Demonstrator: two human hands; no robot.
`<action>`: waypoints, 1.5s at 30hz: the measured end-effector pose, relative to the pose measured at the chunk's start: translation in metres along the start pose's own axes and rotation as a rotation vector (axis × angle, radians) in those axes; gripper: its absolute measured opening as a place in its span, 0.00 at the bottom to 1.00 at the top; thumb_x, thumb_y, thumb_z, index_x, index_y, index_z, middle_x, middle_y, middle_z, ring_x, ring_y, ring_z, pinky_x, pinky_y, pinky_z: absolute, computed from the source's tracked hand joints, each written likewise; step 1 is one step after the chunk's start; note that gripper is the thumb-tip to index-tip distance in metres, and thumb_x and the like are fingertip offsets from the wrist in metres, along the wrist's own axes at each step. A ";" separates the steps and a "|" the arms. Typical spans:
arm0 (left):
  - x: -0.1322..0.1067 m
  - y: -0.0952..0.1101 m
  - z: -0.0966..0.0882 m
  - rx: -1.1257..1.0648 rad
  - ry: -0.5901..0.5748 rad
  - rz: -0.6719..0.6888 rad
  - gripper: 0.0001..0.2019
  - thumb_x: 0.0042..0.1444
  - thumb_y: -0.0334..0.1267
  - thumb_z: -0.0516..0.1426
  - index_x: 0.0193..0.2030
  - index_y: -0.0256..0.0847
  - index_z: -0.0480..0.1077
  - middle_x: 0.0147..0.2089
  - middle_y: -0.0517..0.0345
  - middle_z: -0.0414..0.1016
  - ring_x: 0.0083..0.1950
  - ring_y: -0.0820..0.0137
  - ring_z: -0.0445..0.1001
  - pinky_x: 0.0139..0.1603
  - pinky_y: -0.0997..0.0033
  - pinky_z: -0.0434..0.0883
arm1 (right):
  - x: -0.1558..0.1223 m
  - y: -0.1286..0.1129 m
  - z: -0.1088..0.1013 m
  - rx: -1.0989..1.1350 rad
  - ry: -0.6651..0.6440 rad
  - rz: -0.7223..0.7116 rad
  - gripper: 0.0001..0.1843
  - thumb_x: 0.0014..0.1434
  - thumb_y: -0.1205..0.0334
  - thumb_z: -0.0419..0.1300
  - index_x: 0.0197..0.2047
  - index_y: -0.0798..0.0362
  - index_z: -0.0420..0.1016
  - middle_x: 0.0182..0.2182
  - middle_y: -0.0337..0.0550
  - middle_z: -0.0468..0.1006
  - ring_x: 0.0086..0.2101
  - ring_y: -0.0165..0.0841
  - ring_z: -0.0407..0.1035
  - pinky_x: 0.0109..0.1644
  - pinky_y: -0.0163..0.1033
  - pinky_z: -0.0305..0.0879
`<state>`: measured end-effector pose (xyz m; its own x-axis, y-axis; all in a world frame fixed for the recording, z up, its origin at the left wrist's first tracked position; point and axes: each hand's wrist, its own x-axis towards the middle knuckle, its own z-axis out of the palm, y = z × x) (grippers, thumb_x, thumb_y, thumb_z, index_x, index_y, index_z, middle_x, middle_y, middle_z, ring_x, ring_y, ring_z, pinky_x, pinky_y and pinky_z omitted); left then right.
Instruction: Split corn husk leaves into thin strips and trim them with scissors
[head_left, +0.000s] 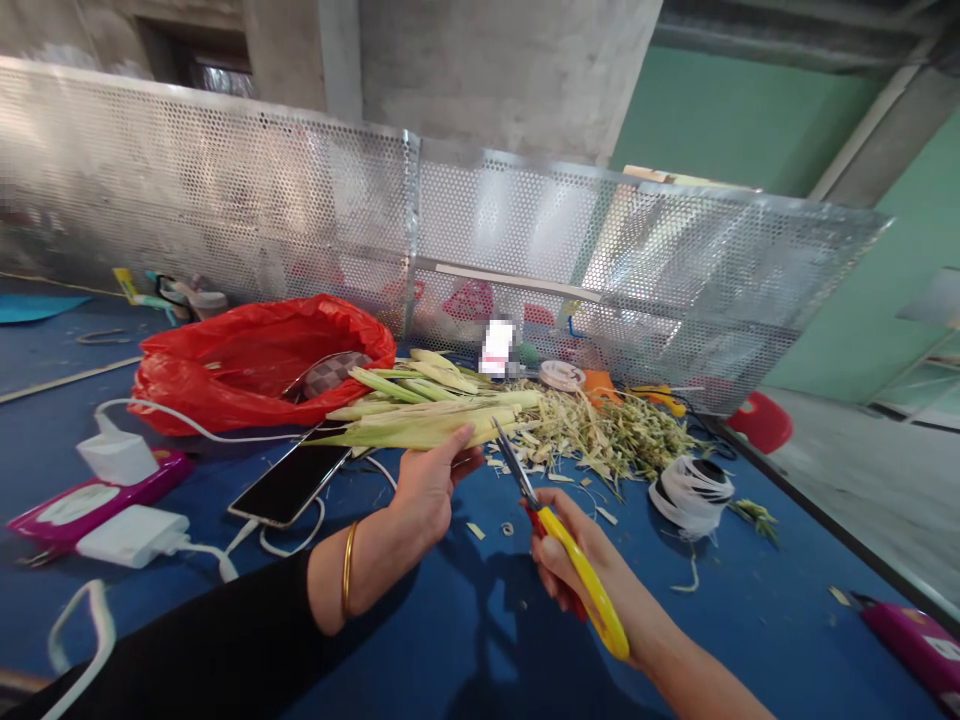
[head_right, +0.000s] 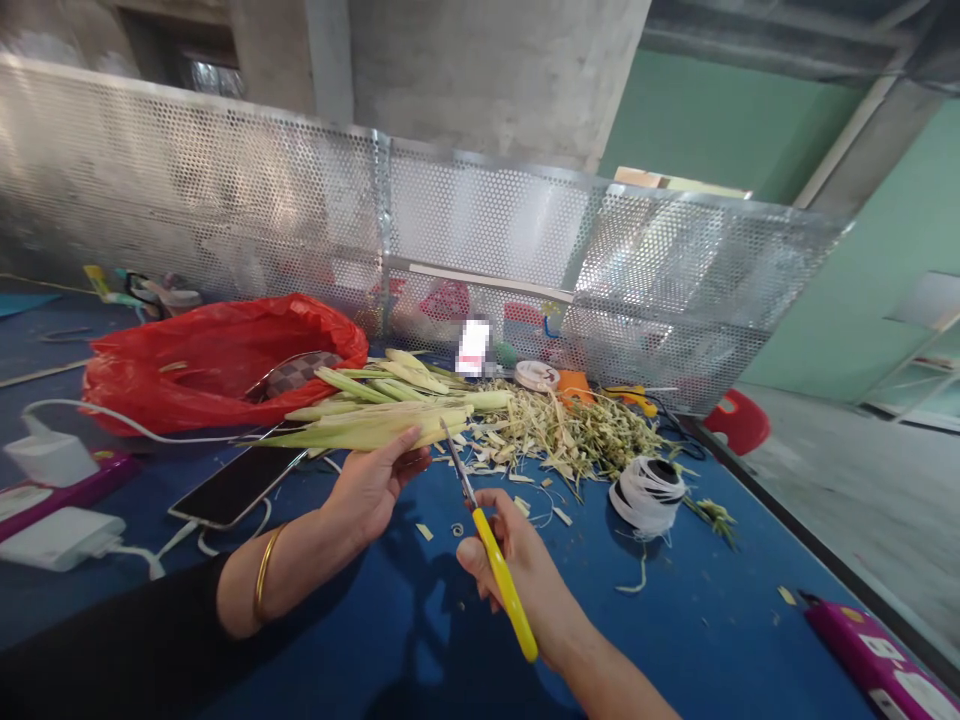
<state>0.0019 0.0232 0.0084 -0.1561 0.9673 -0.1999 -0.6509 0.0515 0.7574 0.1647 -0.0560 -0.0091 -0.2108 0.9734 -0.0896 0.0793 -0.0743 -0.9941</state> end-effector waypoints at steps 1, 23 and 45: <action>-0.002 -0.002 0.000 0.003 -0.012 0.004 0.12 0.40 0.28 0.67 0.34 0.35 0.73 0.29 0.58 0.78 0.24 0.73 0.74 0.30 0.70 0.75 | 0.001 0.001 0.001 0.003 0.012 -0.006 0.37 0.43 0.33 0.63 0.47 0.48 0.58 0.24 0.29 0.62 0.17 0.22 0.56 0.16 0.27 0.54; -0.008 -0.009 0.000 0.028 -0.054 -0.023 0.18 0.36 0.27 0.68 0.37 0.35 0.73 0.31 0.57 0.79 0.27 0.73 0.75 0.31 0.71 0.75 | 0.001 0.002 0.014 0.042 0.119 0.040 0.28 0.48 0.37 0.62 0.40 0.48 0.61 0.15 0.22 0.54 0.10 0.18 0.45 0.11 0.25 0.46; -0.006 0.003 -0.001 0.281 -0.083 -0.102 0.14 0.42 0.31 0.65 0.39 0.33 0.73 0.35 0.52 0.80 0.28 0.71 0.76 0.27 0.73 0.74 | 0.020 -0.003 -0.034 -0.579 0.415 -0.077 0.19 0.55 0.46 0.58 0.44 0.50 0.67 0.23 0.37 0.71 0.23 0.32 0.67 0.24 0.34 0.59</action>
<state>-0.0002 0.0171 0.0110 -0.0316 0.9699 -0.2413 -0.4275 0.2051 0.8804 0.1932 -0.0287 -0.0061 0.1420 0.9820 0.1246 0.6074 0.0130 -0.7943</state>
